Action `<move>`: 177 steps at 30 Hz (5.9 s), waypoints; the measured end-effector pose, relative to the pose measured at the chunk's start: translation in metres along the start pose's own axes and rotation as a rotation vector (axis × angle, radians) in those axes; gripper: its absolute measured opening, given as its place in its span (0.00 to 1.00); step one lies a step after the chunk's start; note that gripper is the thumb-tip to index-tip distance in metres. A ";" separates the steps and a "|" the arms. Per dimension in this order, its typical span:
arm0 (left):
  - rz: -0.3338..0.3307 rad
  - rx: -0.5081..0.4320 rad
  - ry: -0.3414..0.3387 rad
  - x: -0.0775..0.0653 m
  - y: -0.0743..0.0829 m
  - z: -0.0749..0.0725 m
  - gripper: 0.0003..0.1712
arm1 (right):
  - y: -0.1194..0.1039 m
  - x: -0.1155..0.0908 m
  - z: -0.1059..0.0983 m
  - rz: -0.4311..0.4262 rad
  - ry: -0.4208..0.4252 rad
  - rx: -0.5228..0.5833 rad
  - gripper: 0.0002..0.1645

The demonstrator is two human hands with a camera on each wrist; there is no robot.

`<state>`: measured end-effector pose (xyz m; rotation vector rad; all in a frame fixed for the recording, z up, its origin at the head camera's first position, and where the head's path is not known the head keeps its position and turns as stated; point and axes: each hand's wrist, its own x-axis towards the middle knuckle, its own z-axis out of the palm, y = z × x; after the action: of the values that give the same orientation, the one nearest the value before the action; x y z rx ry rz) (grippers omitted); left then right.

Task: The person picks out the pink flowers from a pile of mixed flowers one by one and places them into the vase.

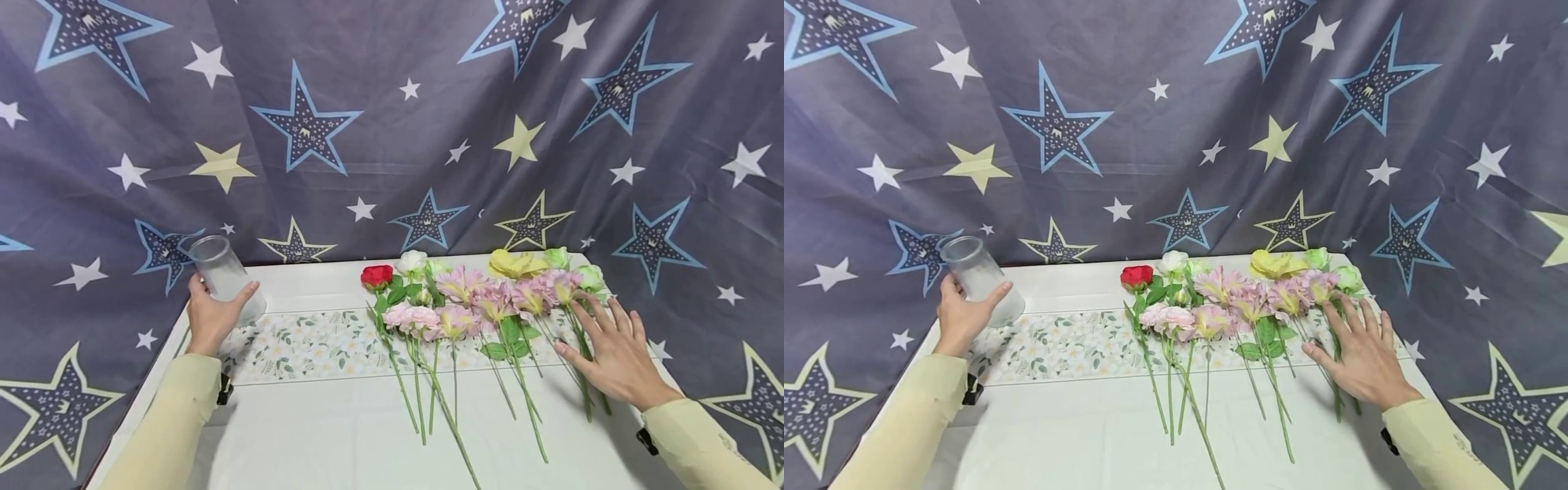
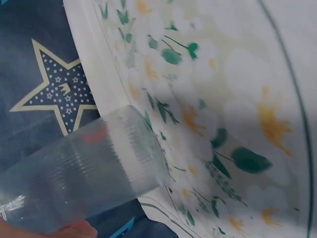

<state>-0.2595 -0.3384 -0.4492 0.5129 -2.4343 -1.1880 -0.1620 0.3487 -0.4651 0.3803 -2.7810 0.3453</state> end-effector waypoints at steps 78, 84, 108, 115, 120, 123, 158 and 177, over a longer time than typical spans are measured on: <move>0.211 0.099 -0.139 -0.043 0.022 0.010 0.49 | -0.014 -0.001 0.011 0.022 -0.046 -0.015 0.53; 0.237 0.111 -0.146 -0.051 0.025 0.013 0.48 | -0.015 -0.001 0.010 0.018 -0.042 -0.017 0.53; 0.359 0.004 -0.250 -0.083 0.036 0.032 0.41 | -0.014 -0.003 0.012 0.021 -0.038 0.000 0.53; 0.374 -0.028 -0.296 -0.093 0.041 0.039 0.41 | -0.013 -0.005 0.012 0.023 -0.038 -0.005 0.53; 0.393 -0.040 -0.308 -0.098 0.046 0.043 0.39 | -0.014 -0.005 0.011 0.029 -0.044 -0.008 0.53; 0.401 -0.044 -0.319 -0.101 0.048 0.044 0.39 | -0.015 -0.005 0.011 0.033 -0.048 -0.013 0.53; 0.391 0.011 -0.323 -0.104 0.044 0.036 0.44 | -0.020 -0.001 0.011 0.034 -0.069 -0.010 0.53; 0.290 0.280 -0.214 -0.134 0.037 0.024 0.54 | -0.024 -0.003 0.015 0.025 -0.048 0.017 0.53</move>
<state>-0.1614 -0.2369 -0.4572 0.1014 -2.7590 -0.8248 -0.1561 0.3225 -0.4753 0.3626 -2.8335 0.3705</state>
